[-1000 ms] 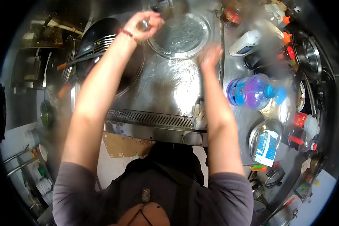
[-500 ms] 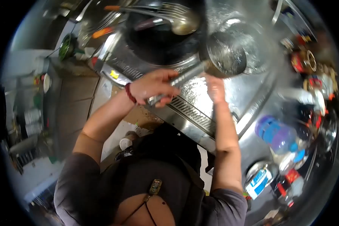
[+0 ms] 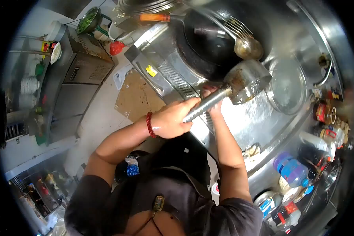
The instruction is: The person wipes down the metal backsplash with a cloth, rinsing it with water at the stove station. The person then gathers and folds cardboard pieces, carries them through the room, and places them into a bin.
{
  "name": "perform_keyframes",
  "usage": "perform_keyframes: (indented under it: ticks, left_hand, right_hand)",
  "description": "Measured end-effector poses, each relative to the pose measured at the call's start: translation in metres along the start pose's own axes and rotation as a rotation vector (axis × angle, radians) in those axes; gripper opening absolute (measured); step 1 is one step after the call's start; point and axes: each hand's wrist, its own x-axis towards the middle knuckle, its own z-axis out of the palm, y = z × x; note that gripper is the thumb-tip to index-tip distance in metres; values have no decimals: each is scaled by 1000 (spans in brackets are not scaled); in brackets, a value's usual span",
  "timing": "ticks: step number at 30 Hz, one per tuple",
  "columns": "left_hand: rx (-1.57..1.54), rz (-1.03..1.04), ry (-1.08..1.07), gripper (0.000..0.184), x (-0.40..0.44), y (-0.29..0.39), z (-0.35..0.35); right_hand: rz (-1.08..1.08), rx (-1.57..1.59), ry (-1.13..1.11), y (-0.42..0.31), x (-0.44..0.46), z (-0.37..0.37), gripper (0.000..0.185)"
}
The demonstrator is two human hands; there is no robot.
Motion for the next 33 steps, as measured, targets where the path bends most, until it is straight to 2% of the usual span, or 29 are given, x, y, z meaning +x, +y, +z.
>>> perform_keyframes:
  ticks: [2,3,5,6,8,9,10,11,13,14,15,16,17,18,19,20,21,23,24,25,26,27,29,30,31,32,33]
  left_hand:
    - [-33,87,34,50,-6,-1,-12]
    - [-51,9,-72,50,-4,-3,-20]
    - [-121,0,-99,50,-4,-7,-35]
    - [-83,20,-99,51,-4,-6,-46]
    - [-107,75,-93,53,-2,-17,-56]
    - [-110,75,-117,53,-1,-19,-65]
    - [-67,88,-148,54,0,-19,-76]
    - [-135,45,-201,56,2,-18,-84]
    - [16,89,-148,56,0,-22,-98]
    - [16,82,-176,56,1,-25,-101]
    - [2,74,-202,55,2,-26,-101]
    - [-17,79,-224,54,3,-25,-102]
    - [-14,167,-153,51,3,-33,-95]
    - [-23,152,-180,51,4,-28,-96]
    - [-32,142,-225,51,6,-25,-96]
    - [-17,225,-173,52,8,-32,-91]
    - [-29,260,-171,54,7,-31,-82]
    - [-45,276,-187,57,8,-24,-69]
    - [-40,218,-259,58,10,-23,-65]
    - [-23,156,-297,58,12,-24,-60]
    - [-28,184,-339,58,12,-26,-49]
    - [24,148,-325,58,13,-31,-38]
    - [81,61,-330,60,22,-29,-22]
    - [101,26,-368,60,24,-27,-16]
    - [123,-9,-404,60,28,-24,-9]
    - [116,99,-342,59,29,-34,2]
    - [108,203,-278,58,30,-39,10]
  right_hand:
    - [-183,-2,32,-14,18,40,17]
    - [-258,4,66,-26,27,65,19]
    - [-327,70,23,-58,60,107,22]
    - [-146,255,18,-65,86,139,24]
    - [-209,54,-19,-77,139,167,28]
    - [-446,-334,-42,-89,166,173,31]
    - [-430,-512,-106,-75,190,194,39]
    - [-437,-511,-97,-65,195,203,39]
    - [-308,-533,-186,-48,198,215,47]
    - [-376,-534,-280,-31,197,214,51]
    - [-355,-538,-291,-3,178,206,51]
    - [-511,-382,-331,31,159,196,52]
    - [-545,-380,-382,35,134,174,51]
    - [-578,-376,-433,37,109,151,52]
    - [-475,-526,-496,27,74,122,49]
    - [-621,-503,-283,39,46,96,40]
    - [-519,-562,-262,31,10,60,40]
    - [-109,-546,-456,-29,-28,-7,37]
    - [21,-360,-281,-61,-43,-37,40]
    - [217,-393,-152,-74,-65,-64,45]
    - [125,-641,185,-71,-92,-86,35]
    - [208,-965,367,-69,-121,-111,40]
    - [521,-1248,422,-20,-196,-162,58]
    - [892,-1269,317,-31,-210,-159,49]
    - [872,-987,409,-13,-227,-165,44]
    - [680,-631,591,25,-239,-174,42]
    - [544,-639,664,20,-225,-181,40]
